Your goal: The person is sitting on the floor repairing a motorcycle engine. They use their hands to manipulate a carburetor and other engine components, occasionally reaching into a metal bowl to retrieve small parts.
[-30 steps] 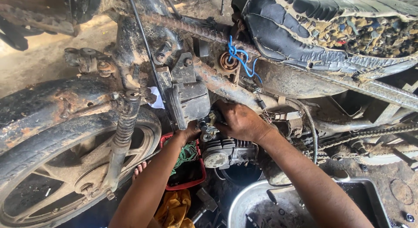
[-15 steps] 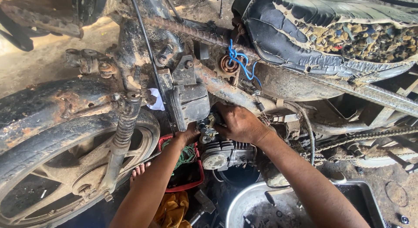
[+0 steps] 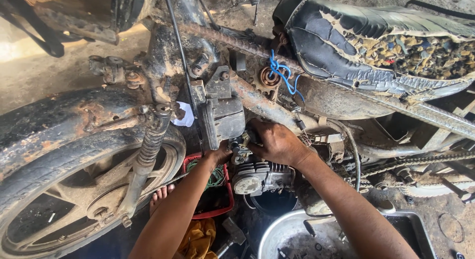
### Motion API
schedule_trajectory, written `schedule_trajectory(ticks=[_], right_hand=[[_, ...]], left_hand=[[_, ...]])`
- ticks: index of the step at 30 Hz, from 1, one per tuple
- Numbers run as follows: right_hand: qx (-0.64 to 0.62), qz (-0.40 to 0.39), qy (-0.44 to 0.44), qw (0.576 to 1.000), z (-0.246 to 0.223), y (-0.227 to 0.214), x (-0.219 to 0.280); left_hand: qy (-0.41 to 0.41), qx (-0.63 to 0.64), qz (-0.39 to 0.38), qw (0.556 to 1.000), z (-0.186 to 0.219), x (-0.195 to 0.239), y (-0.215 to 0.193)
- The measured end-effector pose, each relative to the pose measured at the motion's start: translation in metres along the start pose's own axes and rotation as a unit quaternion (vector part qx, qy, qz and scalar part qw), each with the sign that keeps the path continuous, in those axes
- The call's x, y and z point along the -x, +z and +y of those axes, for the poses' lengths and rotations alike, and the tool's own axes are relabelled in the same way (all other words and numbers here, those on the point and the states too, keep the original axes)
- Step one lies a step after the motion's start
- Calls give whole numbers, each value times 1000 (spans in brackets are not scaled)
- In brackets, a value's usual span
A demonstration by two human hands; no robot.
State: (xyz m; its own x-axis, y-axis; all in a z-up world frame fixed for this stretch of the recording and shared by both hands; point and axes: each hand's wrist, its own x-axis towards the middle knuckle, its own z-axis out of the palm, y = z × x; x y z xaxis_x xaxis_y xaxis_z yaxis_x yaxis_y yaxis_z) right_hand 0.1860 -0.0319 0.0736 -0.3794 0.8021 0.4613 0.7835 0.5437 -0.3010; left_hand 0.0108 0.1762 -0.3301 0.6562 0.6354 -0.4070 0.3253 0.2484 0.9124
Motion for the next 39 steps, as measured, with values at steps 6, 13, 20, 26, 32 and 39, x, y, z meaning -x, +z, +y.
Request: schedule_trajectory(ticks=[6, 13, 20, 26, 32, 39], right_hand=[[11, 1, 5, 1000, -12, -7, -8], [-7, -54, 74, 996, -17, -11, -11], [6, -67, 82, 994, -15, -11, -11], [3, -91, 106, 990, -18, -13, -12], [5, -73, 95, 993, -14, -8, -10], [5, -71, 79, 994, -15, -9, -10]], left_hand=[[12, 153, 35, 987, -41, -32, -2], [-23, 112, 43, 993, -14, -15, 2], [50, 157, 21, 986, 45, 40, 15], [-27, 95, -10, 995, 87, 70, 24], [-78, 75, 26, 994, 10, 10, 8], [-83, 85, 52, 992, 5, 7, 13]])
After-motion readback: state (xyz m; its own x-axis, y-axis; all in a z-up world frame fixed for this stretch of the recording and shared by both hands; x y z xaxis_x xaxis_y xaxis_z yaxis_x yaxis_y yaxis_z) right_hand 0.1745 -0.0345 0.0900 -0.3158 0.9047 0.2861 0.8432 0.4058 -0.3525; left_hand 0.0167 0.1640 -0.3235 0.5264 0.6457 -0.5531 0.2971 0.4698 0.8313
